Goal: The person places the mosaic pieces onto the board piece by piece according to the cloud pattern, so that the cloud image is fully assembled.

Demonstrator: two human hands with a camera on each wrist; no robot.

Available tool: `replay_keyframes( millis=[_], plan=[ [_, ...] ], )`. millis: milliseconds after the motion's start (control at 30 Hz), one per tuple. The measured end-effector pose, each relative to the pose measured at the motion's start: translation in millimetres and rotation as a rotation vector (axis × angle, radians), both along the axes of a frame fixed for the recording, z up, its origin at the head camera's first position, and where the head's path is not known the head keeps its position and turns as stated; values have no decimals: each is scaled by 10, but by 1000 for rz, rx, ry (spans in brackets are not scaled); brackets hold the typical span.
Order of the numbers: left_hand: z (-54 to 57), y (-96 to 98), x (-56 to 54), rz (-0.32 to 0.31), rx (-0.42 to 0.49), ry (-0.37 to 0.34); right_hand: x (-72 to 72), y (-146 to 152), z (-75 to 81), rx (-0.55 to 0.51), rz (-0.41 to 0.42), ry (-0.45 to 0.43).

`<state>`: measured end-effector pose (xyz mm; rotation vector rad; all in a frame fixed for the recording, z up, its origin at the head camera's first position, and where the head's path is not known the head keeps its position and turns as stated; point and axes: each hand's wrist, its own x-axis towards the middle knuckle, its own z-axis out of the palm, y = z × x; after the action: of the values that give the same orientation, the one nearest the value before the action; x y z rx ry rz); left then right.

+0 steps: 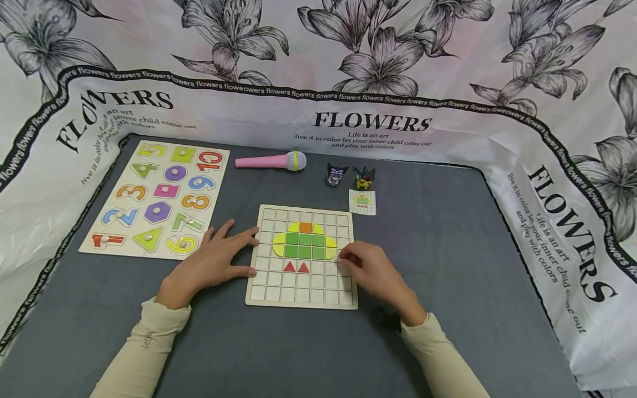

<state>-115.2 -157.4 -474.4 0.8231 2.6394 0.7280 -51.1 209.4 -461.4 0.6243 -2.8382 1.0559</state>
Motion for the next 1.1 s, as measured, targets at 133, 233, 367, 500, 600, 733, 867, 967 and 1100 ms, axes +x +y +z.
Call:
replay_keyframes(
  millis=[133,233,367,500,600,733,867,967,1100],
  plan=[
    [-3,10,1,-2,3,-3,88,247,-13,16,-87,6],
    [-4,20,5,-1,2,-9,160,437,-18,39,-156,12],
    [1,26,9,0,-1,-8,234,661,-24,73,-220,7],
    [17,24,11,2,-5,-9,271,816,-35,105,-252,-25],
    [29,24,8,2,-8,-13,275,879,-46,135,-262,-32],
    [39,22,8,0,-7,-16,254,892,-62,153,-264,-36],
    [38,23,7,-1,-4,-14,216,866,-84,152,-257,-36],
    [32,27,6,1,-4,-14,187,842,-92,154,-241,-35],
    [26,30,8,3,-8,-13,160,804,-76,132,-223,-44]
  ],
)
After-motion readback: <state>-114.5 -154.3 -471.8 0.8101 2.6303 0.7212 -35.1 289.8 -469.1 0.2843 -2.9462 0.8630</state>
